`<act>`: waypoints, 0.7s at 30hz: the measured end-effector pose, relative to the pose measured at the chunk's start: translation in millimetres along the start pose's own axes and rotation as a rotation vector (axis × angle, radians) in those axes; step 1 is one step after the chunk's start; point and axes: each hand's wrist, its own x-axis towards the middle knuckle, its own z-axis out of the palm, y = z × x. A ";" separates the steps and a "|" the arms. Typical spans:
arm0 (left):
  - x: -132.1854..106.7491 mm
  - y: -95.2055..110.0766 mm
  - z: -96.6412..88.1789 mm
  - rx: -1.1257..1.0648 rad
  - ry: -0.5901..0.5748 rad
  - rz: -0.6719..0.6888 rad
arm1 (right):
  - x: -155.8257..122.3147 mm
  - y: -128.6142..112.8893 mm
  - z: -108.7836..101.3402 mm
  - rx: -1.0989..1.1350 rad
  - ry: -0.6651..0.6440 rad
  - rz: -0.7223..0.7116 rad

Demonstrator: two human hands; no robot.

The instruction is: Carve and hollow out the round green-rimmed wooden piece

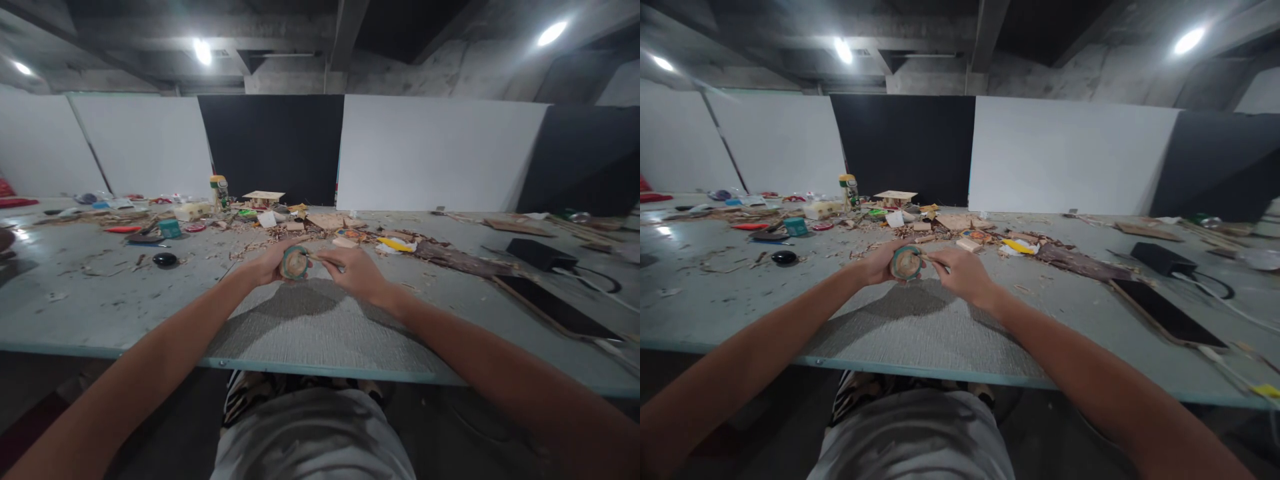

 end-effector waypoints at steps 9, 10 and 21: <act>1.3 -0.8 -1.4 -0.003 0.008 -0.017 | -0.9 -0.1 -1.2 0.003 -0.010 -0.007; 1.9 -1.6 -1.8 -0.004 0.009 -0.019 | -1.1 0.4 -0.8 0.003 -0.015 -0.010; 9.7 -11.4 -8.4 0.087 -0.018 0.022 | -3.4 3.6 1.8 0.030 -0.074 -0.060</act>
